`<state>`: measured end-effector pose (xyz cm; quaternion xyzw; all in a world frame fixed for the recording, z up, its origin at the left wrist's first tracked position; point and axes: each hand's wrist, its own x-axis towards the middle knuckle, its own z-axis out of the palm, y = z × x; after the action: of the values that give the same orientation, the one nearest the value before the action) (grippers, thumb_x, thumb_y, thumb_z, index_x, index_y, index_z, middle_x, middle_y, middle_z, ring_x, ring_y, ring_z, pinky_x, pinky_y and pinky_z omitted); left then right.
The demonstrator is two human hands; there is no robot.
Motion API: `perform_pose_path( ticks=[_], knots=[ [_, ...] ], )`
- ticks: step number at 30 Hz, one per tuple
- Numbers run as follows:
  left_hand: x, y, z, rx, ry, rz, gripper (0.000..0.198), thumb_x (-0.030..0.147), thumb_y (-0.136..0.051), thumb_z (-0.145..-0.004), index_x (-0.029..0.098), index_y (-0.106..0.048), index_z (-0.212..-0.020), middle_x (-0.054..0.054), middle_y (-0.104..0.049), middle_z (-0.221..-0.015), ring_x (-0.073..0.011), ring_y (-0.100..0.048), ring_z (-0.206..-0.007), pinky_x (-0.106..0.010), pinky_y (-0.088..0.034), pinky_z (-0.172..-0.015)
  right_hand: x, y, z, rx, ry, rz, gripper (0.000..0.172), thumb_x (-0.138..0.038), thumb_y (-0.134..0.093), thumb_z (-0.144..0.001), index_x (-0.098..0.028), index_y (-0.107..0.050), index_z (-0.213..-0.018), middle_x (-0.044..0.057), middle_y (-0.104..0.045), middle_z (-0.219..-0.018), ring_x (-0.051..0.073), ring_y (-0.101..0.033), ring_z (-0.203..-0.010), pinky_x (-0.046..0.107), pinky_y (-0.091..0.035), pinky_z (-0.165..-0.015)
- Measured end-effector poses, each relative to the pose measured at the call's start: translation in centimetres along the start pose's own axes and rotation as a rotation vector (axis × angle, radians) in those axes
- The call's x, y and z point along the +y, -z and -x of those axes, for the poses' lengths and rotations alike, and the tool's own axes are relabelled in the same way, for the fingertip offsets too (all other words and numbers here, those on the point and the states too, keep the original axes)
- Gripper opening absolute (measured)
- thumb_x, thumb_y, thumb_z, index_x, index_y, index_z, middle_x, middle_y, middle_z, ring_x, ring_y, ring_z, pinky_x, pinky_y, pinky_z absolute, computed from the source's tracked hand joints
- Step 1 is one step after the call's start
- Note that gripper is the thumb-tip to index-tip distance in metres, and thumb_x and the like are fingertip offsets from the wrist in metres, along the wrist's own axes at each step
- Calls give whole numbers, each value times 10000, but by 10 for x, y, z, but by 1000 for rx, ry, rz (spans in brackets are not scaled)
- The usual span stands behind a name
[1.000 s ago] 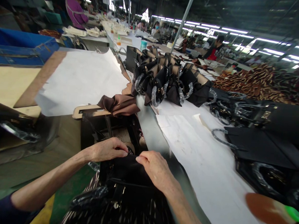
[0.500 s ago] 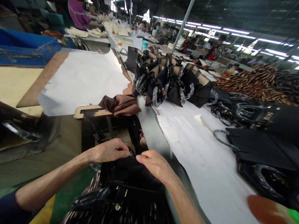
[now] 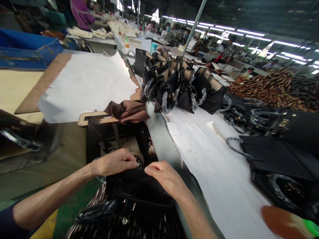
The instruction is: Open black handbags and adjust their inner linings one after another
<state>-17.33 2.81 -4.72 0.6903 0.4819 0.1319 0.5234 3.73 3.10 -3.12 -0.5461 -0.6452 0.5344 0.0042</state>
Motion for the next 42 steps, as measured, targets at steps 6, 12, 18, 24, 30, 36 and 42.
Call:
perform_pose_path(
  ticks=[6, 12, 18, 24, 30, 36, 42],
  knots=[
    [-1, -2, -2, 16, -3, 3, 370, 387, -439, -806, 150, -412, -523, 50, -318, -505, -73, -282, -478, -222, -192, -446, -3, -2, 4, 64, -37, 87, 250, -390, -520, -756, -192, -673, -771, -49, -481, -528, 102, -396, -518, 222, -259, -499],
    [1, -5, -1, 26, 14, 1, 347, 359, -435, -802, 152, -409, -525, 47, -327, -507, -77, -295, -493, -224, -193, -453, -6, -2, -1, 75, -59, 166, 237, -372, -492, -756, -186, -593, -650, -56, -386, -487, 97, -362, -497, 229, -219, -486],
    [3, -5, -1, 43, 21, -17, 366, 360, -434, -803, 155, -372, -507, 47, -310, -513, -80, -288, -501, -237, -196, -474, -14, -8, 5, 171, 30, 280, 271, -332, -450, -806, -178, -529, -597, -51, -414, -543, 89, -359, -535, 229, -221, -506],
    [5, -4, 1, 29, -22, -25, 396, 380, -429, -830, 149, -426, -508, 42, -344, -530, -82, -319, -512, -222, -223, -471, -15, -15, 9, 250, 105, 342, 297, -303, -434, -837, -181, -505, -576, -43, -444, -558, 93, -349, -545, 227, -245, -533],
    [8, -2, 2, 0, 17, -24, 238, 336, -522, -776, 152, -655, -704, 35, -493, -585, -99, -413, -564, -193, -287, -510, -15, -18, 11, 279, 98, 363, 291, -313, -442, -842, -190, -552, -602, -38, -469, -559, 99, -363, -536, 228, -250, -533],
    [7, -5, 1, 6, -6, -12, 210, 274, -512, -761, 151, -648, -659, 43, -467, -559, -90, -393, -545, -192, -284, -518, -11, -21, 14, 279, 153, 360, 239, -271, -416, -854, -252, -654, -862, -1, -643, -756, 146, -526, -681, 241, -310, -617],
    [4, -12, 2, 25, -44, -23, 201, 265, -518, -755, 148, -658, -672, 40, -440, -560, -93, -398, -564, -186, -274, -497, -14, -21, 6, 151, 206, 328, 242, -262, -452, -821, -193, -534, -604, -41, -491, -574, 108, -407, -576, 228, -260, -551]
  ],
)
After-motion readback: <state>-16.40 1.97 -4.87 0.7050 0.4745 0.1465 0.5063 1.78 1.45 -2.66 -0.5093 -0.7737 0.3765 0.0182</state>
